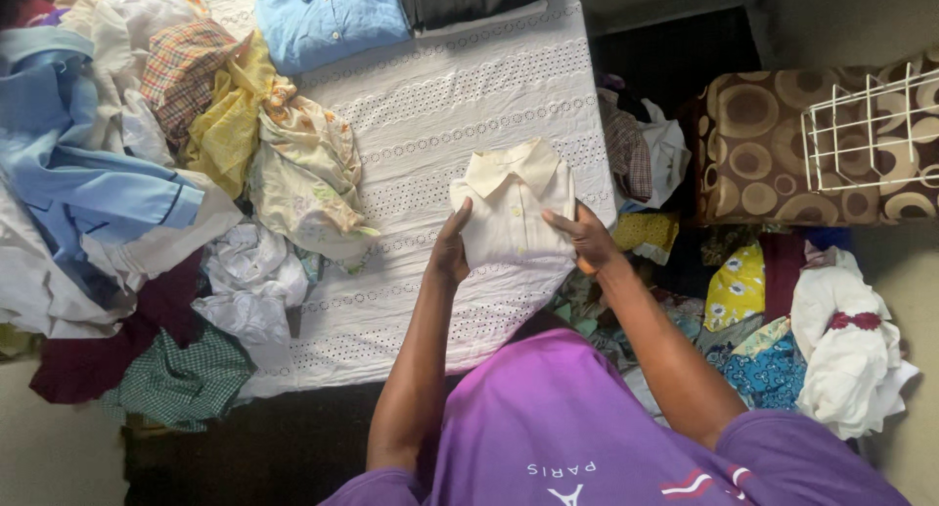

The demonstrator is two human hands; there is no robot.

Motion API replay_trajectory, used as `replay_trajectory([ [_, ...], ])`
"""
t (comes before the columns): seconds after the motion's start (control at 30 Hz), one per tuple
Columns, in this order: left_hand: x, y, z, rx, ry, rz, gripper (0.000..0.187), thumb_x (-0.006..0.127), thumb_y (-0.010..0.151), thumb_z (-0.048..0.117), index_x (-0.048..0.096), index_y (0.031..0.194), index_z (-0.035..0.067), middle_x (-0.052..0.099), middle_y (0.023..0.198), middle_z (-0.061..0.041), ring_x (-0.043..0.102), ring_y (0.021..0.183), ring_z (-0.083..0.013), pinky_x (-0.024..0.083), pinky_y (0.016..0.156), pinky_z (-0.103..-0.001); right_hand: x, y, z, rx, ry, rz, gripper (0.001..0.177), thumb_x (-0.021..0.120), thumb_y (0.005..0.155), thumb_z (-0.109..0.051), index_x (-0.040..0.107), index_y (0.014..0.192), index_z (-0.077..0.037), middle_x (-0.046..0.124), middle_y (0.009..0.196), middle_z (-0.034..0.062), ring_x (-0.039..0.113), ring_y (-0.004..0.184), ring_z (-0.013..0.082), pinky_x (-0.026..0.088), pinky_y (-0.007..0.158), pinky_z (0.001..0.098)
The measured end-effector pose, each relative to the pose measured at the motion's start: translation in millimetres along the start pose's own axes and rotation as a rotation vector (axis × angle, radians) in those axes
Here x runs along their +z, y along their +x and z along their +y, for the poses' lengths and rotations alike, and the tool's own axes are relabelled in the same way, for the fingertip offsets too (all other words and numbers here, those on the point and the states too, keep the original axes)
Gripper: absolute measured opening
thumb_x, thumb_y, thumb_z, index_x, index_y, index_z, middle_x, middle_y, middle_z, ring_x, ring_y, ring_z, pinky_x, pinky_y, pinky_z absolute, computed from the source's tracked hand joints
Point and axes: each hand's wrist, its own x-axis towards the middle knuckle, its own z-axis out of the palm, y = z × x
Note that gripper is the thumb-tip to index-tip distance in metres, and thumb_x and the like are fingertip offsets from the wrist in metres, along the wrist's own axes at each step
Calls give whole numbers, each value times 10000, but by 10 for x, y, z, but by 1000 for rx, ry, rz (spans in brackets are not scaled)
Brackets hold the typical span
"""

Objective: The person picks up a white shirt from a pile of clothes, spreads it flat on a surface, and folds the sleeves and body into a rectangle. The person then picks up a blue shirt and repeats the process of spreading and folding it.

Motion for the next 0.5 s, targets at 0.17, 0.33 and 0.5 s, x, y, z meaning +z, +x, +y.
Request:
replay_trajectory([
  [0.17, -111, 467, 96, 2, 233, 20, 605, 681, 966, 323, 463, 1445, 27, 630, 1274, -130, 673, 1093, -209, 572, 938, -399, -124, 259, -158, 62, 139, 162, 569, 662, 946, -204, 475, 1432, 25, 646, 1286, 169, 670, 1141, 241, 558, 988, 364],
  [0.33, -82, 1057, 227, 34, 295, 19, 553, 688, 975, 251, 485, 1422, -4, 637, 1297, -136, 657, 1099, -213, 561, 937, -386, -266, 654, -428, 15, 149, 176, 552, 643, 951, -182, 480, 1444, 6, 657, 1257, 147, 675, 1110, 231, 556, 970, 360],
  [0.5, 37, 1568, 444, 37, 332, 92, 585, 641, 937, 253, 413, 1449, 83, 618, 1279, -151, 661, 1084, -263, 592, 930, -434, -408, 1130, -701, 21, 175, 186, 541, 610, 967, -190, 460, 1462, -29, 633, 1322, 120, 642, 1198, 210, 549, 1004, 337],
])
